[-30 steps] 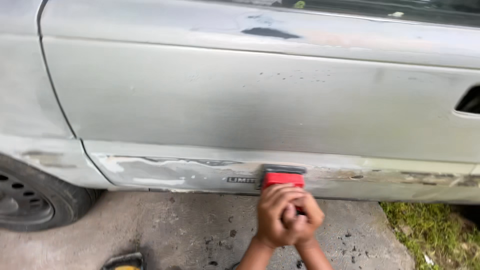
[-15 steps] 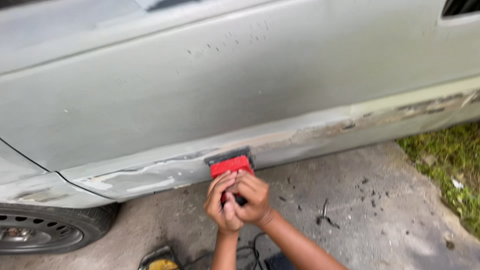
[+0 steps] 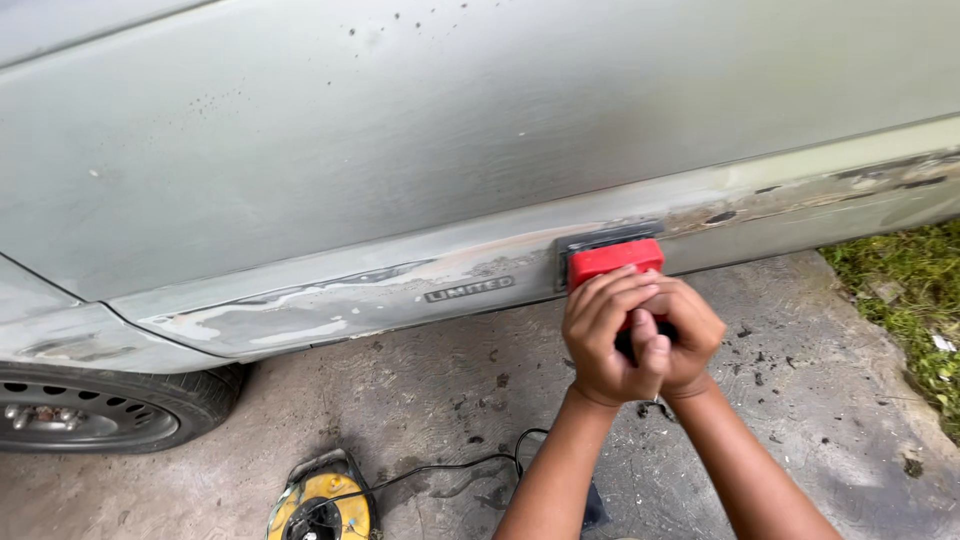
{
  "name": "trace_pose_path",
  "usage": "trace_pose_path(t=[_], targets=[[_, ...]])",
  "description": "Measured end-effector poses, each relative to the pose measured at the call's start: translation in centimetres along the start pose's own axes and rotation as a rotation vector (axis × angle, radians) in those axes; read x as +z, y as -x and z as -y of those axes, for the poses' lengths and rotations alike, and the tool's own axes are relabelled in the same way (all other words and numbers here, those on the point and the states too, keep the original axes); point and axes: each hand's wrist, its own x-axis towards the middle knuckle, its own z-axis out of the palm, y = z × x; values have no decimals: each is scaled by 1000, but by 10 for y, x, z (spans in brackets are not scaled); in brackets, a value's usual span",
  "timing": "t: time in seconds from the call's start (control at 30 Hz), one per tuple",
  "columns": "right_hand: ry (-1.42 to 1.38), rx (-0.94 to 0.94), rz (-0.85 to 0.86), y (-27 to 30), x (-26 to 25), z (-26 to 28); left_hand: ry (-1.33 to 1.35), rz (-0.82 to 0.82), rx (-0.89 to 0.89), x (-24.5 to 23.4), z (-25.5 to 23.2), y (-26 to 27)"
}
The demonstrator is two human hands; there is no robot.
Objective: The person uses a red electric sander to sand the lower side panel of a silver car. They move the sander back and forth along the damaged area near the wheel arch and door, smoothing the surface.
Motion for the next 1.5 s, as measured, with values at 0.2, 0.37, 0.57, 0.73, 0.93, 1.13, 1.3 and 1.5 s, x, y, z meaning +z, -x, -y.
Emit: trace_pose_path(t=[0.2, 0.37, 0.57, 0.73, 0.93, 1.13, 1.3, 1.5], targets=[[13, 4, -8, 1, 36, 10, 44, -11, -33, -36, 14, -12], [-57, 25, -34, 2, 100, 52, 12, -32, -56, -102, 16, -26], [-227, 93, 36, 7, 180, 108, -95, -67, -52, -192, 40, -12], [-242, 70, 119, 14, 194, 110, -172, -134, -59, -207, 51, 2], [-180, 31, 110, 11, 135, 71, -146, -143, -35, -138, 50, 14], [-74, -17, 100, -3, 54, 30, -16, -179, -64, -46, 28, 15], [-28, -3, 99, 14, 2, -15, 53, -190, -96, -5, 16, 12], [-1, 183, 102, 28, 7, -11, 67, -37, -101, -14, 23, 17]])
